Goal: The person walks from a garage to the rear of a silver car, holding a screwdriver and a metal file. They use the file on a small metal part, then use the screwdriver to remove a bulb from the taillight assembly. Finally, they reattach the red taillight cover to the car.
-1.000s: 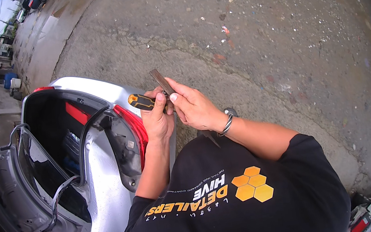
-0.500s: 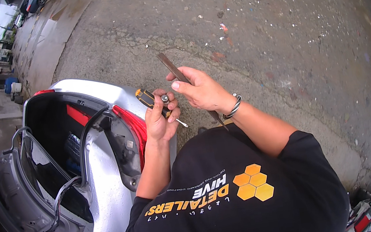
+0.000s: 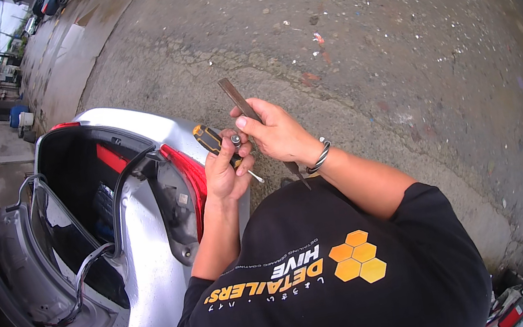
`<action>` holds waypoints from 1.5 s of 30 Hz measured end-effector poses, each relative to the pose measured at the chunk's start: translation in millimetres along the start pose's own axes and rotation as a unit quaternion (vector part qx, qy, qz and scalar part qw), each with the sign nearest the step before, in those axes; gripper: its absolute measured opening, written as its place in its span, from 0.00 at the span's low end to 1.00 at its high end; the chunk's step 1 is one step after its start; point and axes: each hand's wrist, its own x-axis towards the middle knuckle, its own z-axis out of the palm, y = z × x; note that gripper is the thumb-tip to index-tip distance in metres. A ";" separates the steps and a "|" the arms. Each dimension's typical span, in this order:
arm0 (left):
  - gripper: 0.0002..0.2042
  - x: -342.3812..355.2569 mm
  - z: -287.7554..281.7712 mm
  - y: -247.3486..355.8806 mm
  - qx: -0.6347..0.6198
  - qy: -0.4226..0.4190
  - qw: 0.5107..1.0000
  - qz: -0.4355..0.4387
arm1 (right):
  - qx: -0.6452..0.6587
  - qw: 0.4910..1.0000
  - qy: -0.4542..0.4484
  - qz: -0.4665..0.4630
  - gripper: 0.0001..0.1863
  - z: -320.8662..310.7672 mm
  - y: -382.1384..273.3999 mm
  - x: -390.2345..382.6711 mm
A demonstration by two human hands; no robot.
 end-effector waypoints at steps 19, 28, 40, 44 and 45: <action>0.06 -7.8 13.2 5.8 0.031 0.051 0.995 0.078 | -0.103 0.995 -0.010 0.011 0.27 5.0 -9.1 -30.0; 0.07 -5.7 -0.1 -3.1 0.099 0.053 0.983 0.146 | -0.220 0.975 -0.015 -0.031 0.28 15.4 -16.2 -30.9; 0.06 -10.3 -0.7 8.7 0.072 0.008 0.993 0.088 | -0.147 0.989 -0.007 0.022 0.29 0.3 -35.7 -22.5; 0.06 -11.9 -2.7 13.8 0.035 -0.019 0.997 0.070 | -0.159 0.987 -0.004 -0.001 0.29 5.7 -28.1 -34.5; 0.06 -12.0 -3.1 14.6 0.024 -0.024 0.997 0.065 | -0.160 0.987 -0.008 -0.008 0.29 7.1 -24.6 -35.9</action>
